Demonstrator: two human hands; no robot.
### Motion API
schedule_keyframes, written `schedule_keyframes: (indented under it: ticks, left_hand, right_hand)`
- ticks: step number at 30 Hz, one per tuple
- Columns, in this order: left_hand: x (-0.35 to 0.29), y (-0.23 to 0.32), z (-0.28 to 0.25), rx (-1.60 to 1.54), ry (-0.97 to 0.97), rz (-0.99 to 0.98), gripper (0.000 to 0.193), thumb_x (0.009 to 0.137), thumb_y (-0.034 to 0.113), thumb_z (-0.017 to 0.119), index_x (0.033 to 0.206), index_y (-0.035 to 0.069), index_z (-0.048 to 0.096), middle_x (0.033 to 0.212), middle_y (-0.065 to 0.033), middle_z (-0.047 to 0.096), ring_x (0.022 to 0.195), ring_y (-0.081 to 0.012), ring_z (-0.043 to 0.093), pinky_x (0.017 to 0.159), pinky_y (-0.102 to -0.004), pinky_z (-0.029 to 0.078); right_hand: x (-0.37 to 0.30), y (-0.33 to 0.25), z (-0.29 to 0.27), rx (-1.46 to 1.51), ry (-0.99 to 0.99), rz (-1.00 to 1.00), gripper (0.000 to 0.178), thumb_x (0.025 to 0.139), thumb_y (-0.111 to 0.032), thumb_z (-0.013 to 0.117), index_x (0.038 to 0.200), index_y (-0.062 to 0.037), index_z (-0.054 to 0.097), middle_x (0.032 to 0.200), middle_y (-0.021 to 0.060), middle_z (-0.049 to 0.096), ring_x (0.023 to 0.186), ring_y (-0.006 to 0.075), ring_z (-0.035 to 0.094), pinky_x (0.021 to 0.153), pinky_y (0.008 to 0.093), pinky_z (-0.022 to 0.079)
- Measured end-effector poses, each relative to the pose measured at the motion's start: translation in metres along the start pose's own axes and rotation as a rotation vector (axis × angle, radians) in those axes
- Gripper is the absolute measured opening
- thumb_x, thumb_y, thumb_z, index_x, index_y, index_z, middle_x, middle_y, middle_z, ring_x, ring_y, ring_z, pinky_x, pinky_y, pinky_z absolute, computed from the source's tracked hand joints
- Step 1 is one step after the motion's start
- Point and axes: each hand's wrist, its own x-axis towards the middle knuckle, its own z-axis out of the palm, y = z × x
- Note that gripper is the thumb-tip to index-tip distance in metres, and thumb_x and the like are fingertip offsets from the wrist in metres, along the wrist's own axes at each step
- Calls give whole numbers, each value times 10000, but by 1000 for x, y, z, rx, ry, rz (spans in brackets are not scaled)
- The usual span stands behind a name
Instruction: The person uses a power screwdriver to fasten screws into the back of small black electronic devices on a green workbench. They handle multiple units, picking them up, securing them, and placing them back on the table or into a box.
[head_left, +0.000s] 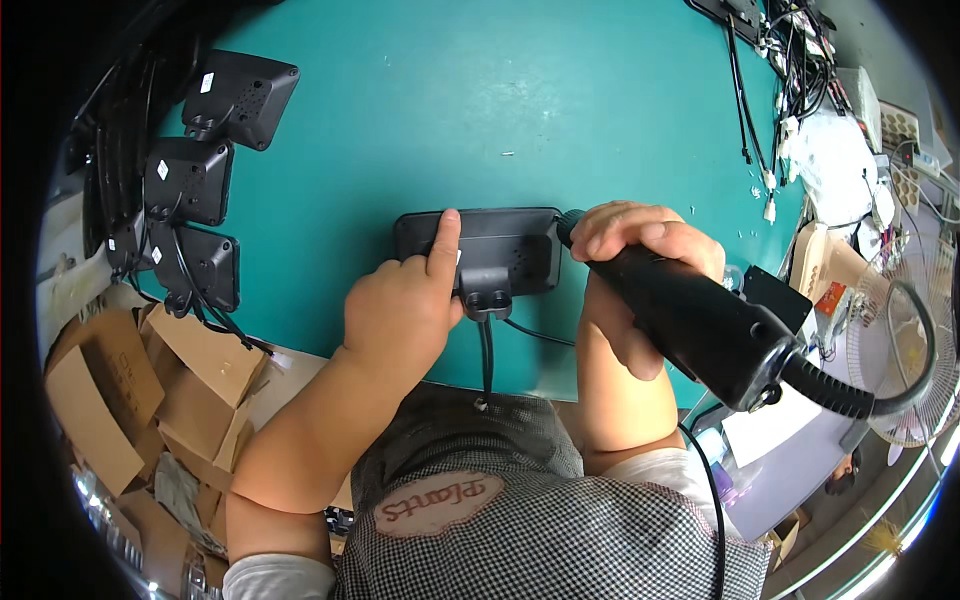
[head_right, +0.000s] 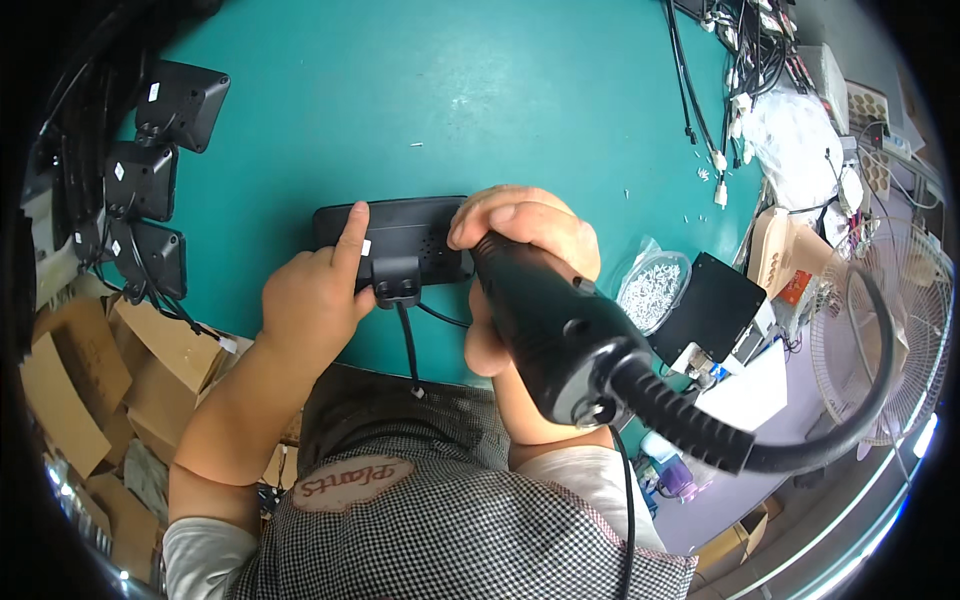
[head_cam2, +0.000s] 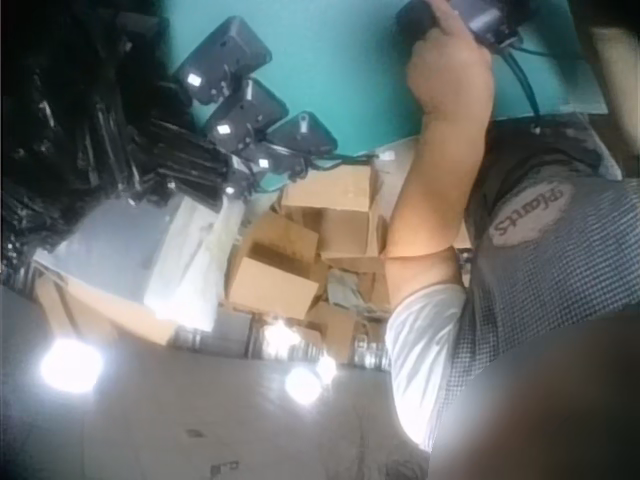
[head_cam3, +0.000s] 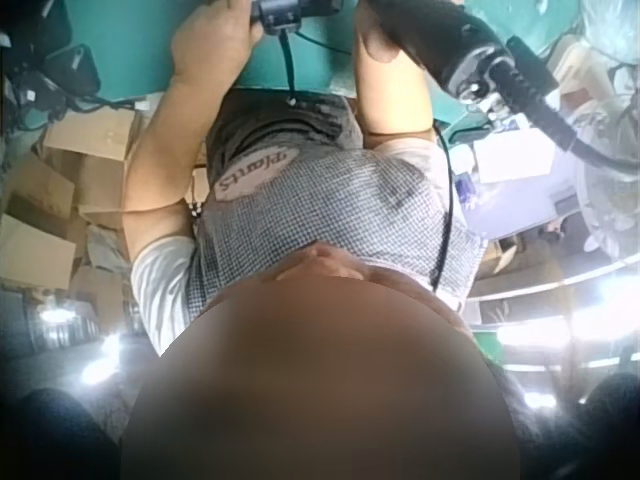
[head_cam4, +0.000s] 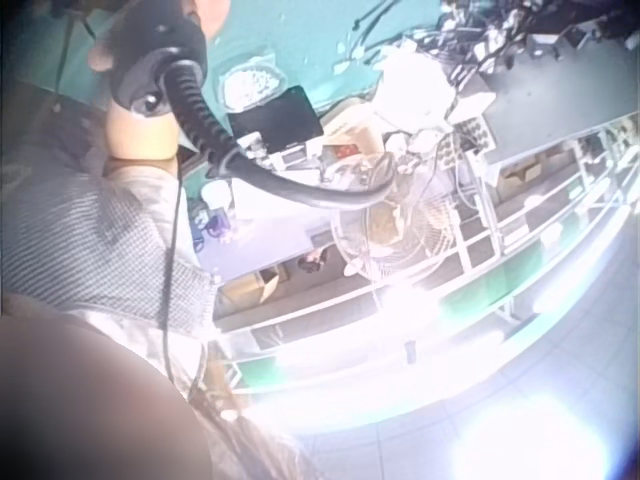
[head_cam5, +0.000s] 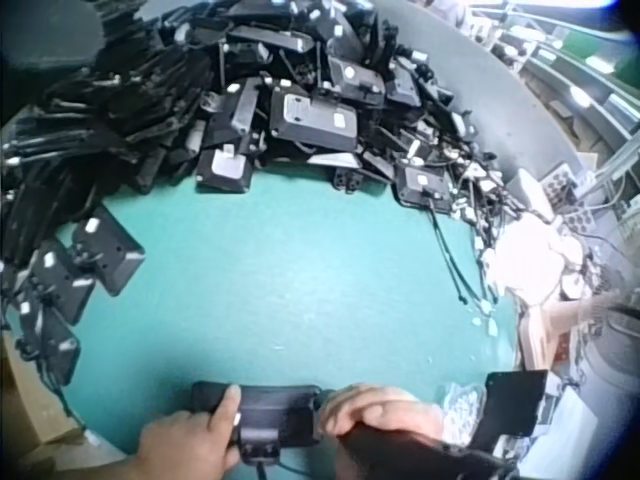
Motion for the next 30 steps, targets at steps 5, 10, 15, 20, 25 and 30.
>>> schedule_keyframes:
  ticks: [5, 10, 15, 20, 25, 30]
  left_hand:
    - [-2, 0, 0, -44, -6, -2, 942, 602, 217, 802, 1409, 78, 335, 693, -51, 566, 573, -219, 547, 510, -352, 459]
    - [-5, -4, 1, -153, 99, 43, 857, 648, 187, 778, 1389, 66, 366, 705, -49, 554, 600, -197, 542, 529, -328, 453]
    - [-17, -18, -28, -1127, -178, -179, 558, 848, 239, 638, 1324, 20, 447, 731, -12, 482, 643, -143, 482, 565, -281, 421]
    - [-16, -2, -26, -2139, -158, -210, 658, 977, 506, 279, 1359, -19, 382, 1075, -132, 558, 991, -248, 544, 853, -348, 436]
    - [-17, 5, -23, -2274, -223, -132, 736, 967, 555, 179, 1396, -28, 314, 1369, -213, 426, 1274, -309, 408, 1039, -416, 339]
    - [-18, 11, -17, -2186, -174, -102, 548, 989, 412, 323, 1328, -7, 419, 1262, -193, 513, 1145, -253, 513, 972, -393, 410]
  right_hand:
    - [-7, 2, -3, 0, 180, -44, 816, 685, -702, 638, 1093, -18, 461, 736, 141, 566, 561, 243, 571, 500, 354, 503]
    - [-7, -1, -15, 34, 474, 169, 708, 754, -694, 573, 1093, -79, 478, 744, 96, 582, 576, 210, 574, 575, 362, 516]
    - [15, -41, -18, 312, 400, 121, 777, 776, -765, 445, 1123, -79, 561, 808, 117, 607, 620, 234, 605, 588, 377, 512]
    - [24, -65, 18, 617, 279, 202, 796, 807, -681, 510, 1234, -11, 469, 906, 133, 565, 708, 258, 591, 630, 395, 485]
    - [21, -63, 35, 595, 251, 205, 822, 812, -696, 489, 1259, -9, 429, 903, 149, 565, 698, 278, 596, 636, 410, 503]
    - [13, -57, 37, 609, 268, 237, 827, 805, -713, 478, 1248, -16, 437, 883, 153, 566, 675, 279, 597, 638, 411, 508]
